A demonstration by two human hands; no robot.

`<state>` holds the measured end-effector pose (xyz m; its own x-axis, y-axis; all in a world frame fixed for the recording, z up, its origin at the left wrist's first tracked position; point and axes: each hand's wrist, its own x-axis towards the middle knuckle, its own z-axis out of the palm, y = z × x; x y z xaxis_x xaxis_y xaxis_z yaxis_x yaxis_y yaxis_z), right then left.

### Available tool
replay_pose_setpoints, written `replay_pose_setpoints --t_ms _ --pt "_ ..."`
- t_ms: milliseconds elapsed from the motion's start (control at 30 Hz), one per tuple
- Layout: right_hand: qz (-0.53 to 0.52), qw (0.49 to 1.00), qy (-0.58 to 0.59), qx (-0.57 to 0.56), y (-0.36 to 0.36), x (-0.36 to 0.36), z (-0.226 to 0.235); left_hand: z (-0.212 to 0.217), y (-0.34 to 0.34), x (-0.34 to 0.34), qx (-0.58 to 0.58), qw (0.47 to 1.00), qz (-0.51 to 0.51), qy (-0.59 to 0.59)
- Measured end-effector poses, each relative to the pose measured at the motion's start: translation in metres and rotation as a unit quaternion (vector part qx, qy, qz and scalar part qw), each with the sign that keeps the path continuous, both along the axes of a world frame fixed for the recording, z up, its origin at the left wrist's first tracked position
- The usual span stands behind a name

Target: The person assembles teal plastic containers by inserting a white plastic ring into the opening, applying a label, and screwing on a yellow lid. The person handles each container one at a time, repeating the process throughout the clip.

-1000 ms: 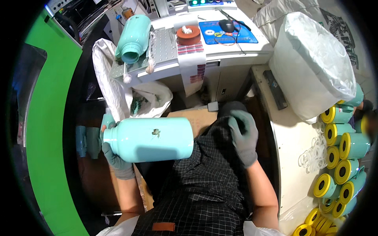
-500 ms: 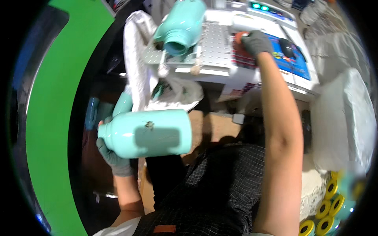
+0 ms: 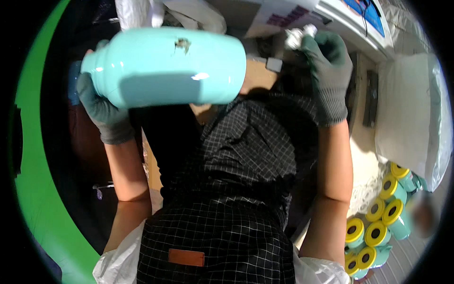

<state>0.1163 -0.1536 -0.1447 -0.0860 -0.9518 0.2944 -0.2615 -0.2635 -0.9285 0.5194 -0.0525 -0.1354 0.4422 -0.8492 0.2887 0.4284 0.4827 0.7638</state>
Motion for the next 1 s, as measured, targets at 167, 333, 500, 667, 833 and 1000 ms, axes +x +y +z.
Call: replay_pose_setpoints --t_ms 167,333,500,667,833,1000 --pt "-0.070 0.996 -0.011 0.061 0.130 -0.065 0.001 -0.030 0.016 0.018 -0.015 0.988 0.051 -0.146" --pt "0.035 0.970 -0.072 0.230 0.261 -0.038 0.052 -0.012 0.020 0.011 -0.026 0.981 0.044 -0.189" --pt "0.349 0.855 -0.323 0.206 0.336 0.013 0.055 0.032 0.028 -0.008 -0.026 0.992 -0.050 -0.110" --pt "0.362 0.841 -0.340 0.215 0.368 0.016 0.062 0.026 0.048 0.013 -0.028 0.984 0.021 -0.172" --pt "0.367 0.839 -0.325 0.235 0.374 0.014 0.064 0.030 0.065 0.020 -0.043 0.982 0.042 -0.178" --pt "0.356 0.856 -0.282 0.247 0.379 0.013 0.068 0.034 0.070 0.022 -0.060 0.985 0.029 -0.161"
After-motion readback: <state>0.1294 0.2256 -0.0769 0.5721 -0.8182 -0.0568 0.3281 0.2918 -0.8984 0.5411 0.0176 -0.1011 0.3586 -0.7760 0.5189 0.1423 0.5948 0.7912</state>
